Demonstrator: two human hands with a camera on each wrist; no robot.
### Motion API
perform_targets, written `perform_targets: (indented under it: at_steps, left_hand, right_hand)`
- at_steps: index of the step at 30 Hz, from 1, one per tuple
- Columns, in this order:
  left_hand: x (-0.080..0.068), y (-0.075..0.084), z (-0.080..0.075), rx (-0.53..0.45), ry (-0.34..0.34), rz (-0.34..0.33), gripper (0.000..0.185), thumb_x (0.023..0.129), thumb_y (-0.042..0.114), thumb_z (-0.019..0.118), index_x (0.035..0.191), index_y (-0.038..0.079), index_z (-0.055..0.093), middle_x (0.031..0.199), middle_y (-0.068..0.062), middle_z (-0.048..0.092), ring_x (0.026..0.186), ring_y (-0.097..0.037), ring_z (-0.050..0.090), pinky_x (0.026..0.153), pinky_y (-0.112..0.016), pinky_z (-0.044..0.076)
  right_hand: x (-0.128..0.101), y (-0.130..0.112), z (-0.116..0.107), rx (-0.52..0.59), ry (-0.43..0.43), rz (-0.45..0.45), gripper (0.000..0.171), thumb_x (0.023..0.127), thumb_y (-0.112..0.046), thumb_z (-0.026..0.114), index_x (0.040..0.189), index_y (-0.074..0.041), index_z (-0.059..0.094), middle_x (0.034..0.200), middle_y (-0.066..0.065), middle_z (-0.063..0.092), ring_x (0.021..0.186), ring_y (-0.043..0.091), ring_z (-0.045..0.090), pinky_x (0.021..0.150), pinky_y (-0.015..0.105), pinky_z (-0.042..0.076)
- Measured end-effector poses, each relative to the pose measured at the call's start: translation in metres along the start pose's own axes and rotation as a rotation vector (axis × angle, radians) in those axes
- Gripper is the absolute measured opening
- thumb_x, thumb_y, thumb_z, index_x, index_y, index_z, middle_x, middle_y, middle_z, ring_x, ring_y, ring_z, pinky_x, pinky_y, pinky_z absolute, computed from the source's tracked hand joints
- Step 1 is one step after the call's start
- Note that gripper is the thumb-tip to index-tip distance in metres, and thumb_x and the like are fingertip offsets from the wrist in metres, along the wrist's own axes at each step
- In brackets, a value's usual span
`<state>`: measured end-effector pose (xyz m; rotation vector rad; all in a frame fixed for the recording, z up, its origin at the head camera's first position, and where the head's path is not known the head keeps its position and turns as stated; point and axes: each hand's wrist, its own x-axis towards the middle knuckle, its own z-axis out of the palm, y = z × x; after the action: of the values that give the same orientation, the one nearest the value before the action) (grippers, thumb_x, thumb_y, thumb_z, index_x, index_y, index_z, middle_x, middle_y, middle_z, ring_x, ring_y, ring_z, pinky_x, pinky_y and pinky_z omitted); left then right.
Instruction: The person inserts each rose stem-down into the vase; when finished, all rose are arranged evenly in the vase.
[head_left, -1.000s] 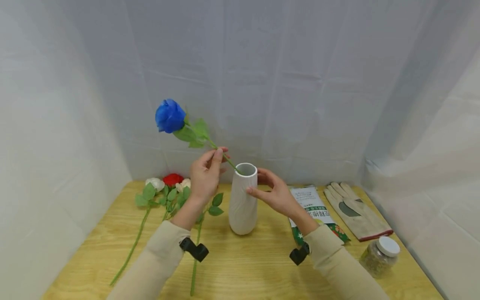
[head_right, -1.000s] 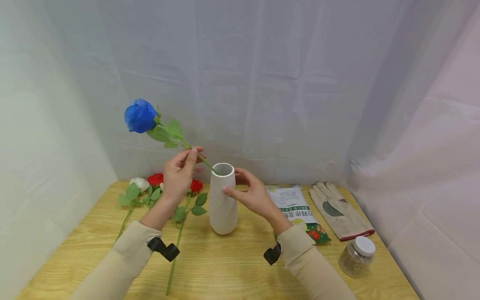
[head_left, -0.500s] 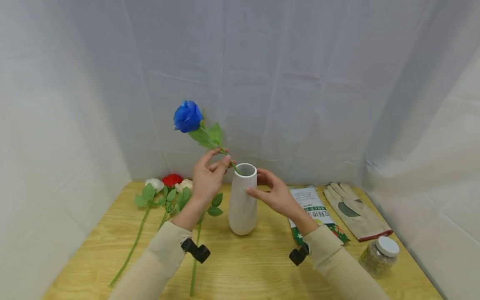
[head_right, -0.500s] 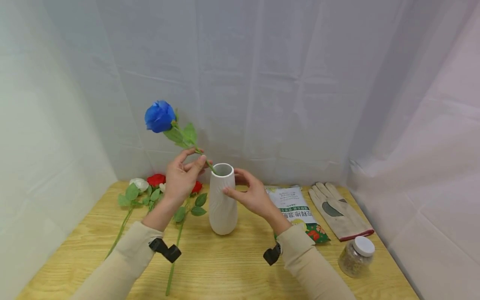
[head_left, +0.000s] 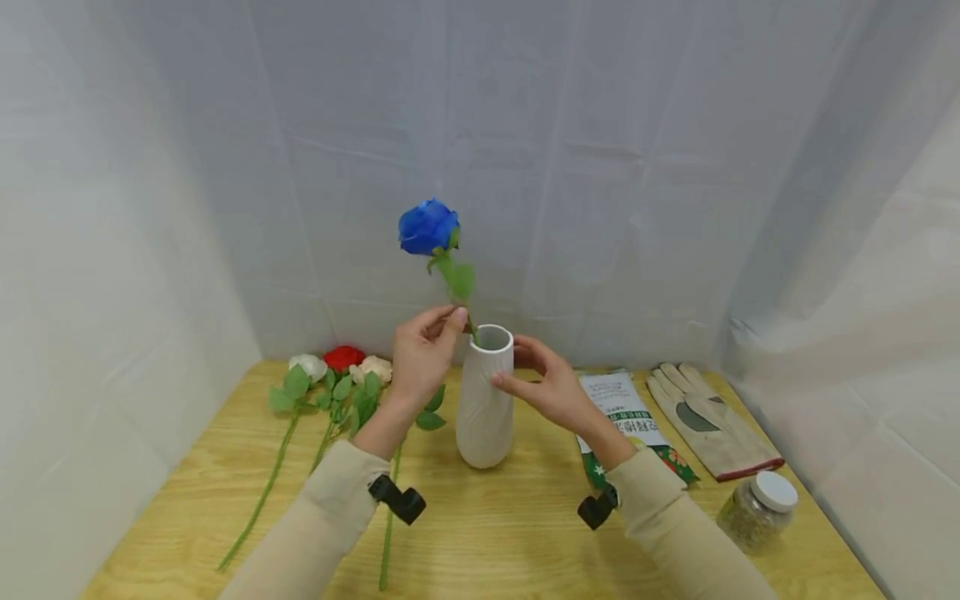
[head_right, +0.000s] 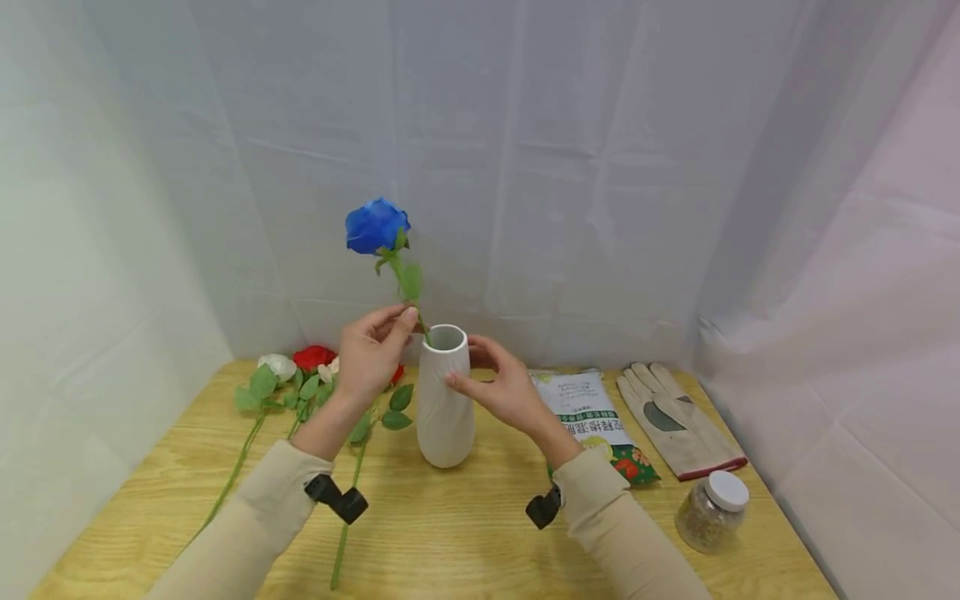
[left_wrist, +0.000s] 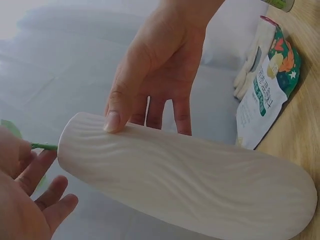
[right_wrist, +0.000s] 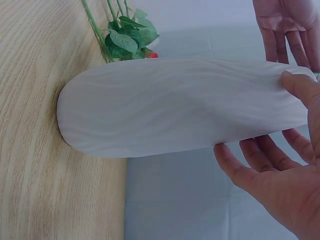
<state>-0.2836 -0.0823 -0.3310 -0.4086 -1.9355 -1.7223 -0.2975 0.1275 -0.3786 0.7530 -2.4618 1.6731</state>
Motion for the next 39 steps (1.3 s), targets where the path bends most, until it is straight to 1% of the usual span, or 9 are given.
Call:
perform_targets:
  at_steps: [2,8,12,16,22,27,31,34,39]
  left_hand:
    - [-0.001,-0.001,-0.001,0.022,-0.012,-0.004,0.022,0.100,0.010,0.072,0.115,-0.006,0.077,0.103,-0.025,0.079,0.097,-0.034,0.078,0.079,-0.018,0.057]
    - [-0.005,-0.005,-0.001,0.066,-0.063,-0.057,0.023,0.098,0.014,0.077,0.112,-0.004,0.079,0.115,-0.022,0.078,0.107,-0.036,0.076,0.083,-0.036,0.063]
    - [-0.006,-0.006,0.000,0.085,-0.083,-0.057,0.024,0.099,0.015,0.075,0.111,-0.006,0.080,0.120,-0.026,0.075,0.107,-0.041,0.075,0.083,-0.046,0.065]
    - [-0.007,-0.006,0.000,0.132,-0.098,-0.040,0.023,0.099,0.016,0.075,0.110,-0.004,0.081,0.121,-0.025,0.074,0.114,-0.040,0.072,0.089,-0.052,0.064]
    - [-0.007,-0.007,-0.002,0.141,-0.119,-0.042,0.022,0.096,0.015,0.079,0.109,-0.003,0.081,0.122,-0.025,0.074,0.118,-0.039,0.070,0.091,-0.054,0.063]
    - [-0.008,-0.006,-0.005,0.121,-0.128,-0.112,0.023,0.094,0.018,0.082,0.108,-0.001,0.082,0.122,-0.021,0.076,0.122,-0.034,0.070,0.092,-0.050,0.063]
    - [-0.007,-0.006,-0.007,0.111,-0.135,-0.155,0.024,0.094,0.021,0.082,0.110,0.002,0.083,0.120,-0.017,0.078,0.113,-0.032,0.075,0.084,-0.041,0.065]
    - [-0.007,-0.005,-0.008,0.105,-0.138,-0.150,0.025,0.095,0.021,0.081,0.113,0.003,0.082,0.119,-0.018,0.078,0.107,-0.033,0.077,0.082,-0.041,0.066]
    - [-0.007,-0.005,-0.012,0.092,-0.155,-0.134,0.027,0.097,0.021,0.078,0.117,0.003,0.080,0.121,-0.016,0.078,0.118,-0.030,0.072,0.093,-0.048,0.063]
  right_hand:
    - [0.000,0.000,0.000,-0.001,-0.003,0.006,0.065,0.095,-0.022,0.081,0.153,-0.014,0.051,0.143,0.014,0.066,0.131,0.035,0.063,0.108,0.058,0.053]
    - [-0.001,0.000,0.000,-0.001,-0.012,0.011,0.066,0.096,-0.024,0.080,0.155,-0.015,0.050,0.144,0.013,0.065,0.132,0.034,0.062,0.107,0.055,0.054]
    - [-0.001,0.000,0.000,-0.005,-0.014,0.009,0.067,0.096,-0.024,0.080,0.155,-0.016,0.050,0.144,0.013,0.065,0.133,0.034,0.062,0.107,0.056,0.054]
    - [0.000,0.001,0.000,-0.007,-0.013,0.005,0.067,0.096,-0.024,0.080,0.155,-0.016,0.050,0.144,0.013,0.065,0.133,0.034,0.062,0.108,0.058,0.054]
    - [0.001,0.002,0.000,-0.013,-0.012,-0.006,0.066,0.096,-0.023,0.080,0.155,-0.015,0.050,0.143,0.013,0.066,0.132,0.034,0.063,0.107,0.055,0.055]
    - [-0.001,0.003,0.000,-0.013,-0.016,-0.005,0.066,0.097,-0.024,0.079,0.156,-0.015,0.049,0.143,0.013,0.065,0.132,0.034,0.062,0.107,0.056,0.055]
    - [-0.002,0.003,-0.001,-0.014,-0.018,-0.004,0.068,0.097,-0.025,0.079,0.157,-0.015,0.047,0.145,0.014,0.064,0.133,0.035,0.061,0.108,0.058,0.053]
    - [-0.002,0.002,-0.001,-0.020,-0.019,-0.006,0.069,0.097,-0.027,0.079,0.157,-0.017,0.047,0.146,0.013,0.063,0.134,0.034,0.061,0.108,0.058,0.053]
    - [-0.002,0.003,-0.002,-0.014,-0.019,0.011,0.067,0.097,-0.029,0.078,0.156,-0.022,0.049,0.147,0.011,0.063,0.135,0.033,0.061,0.109,0.056,0.054]
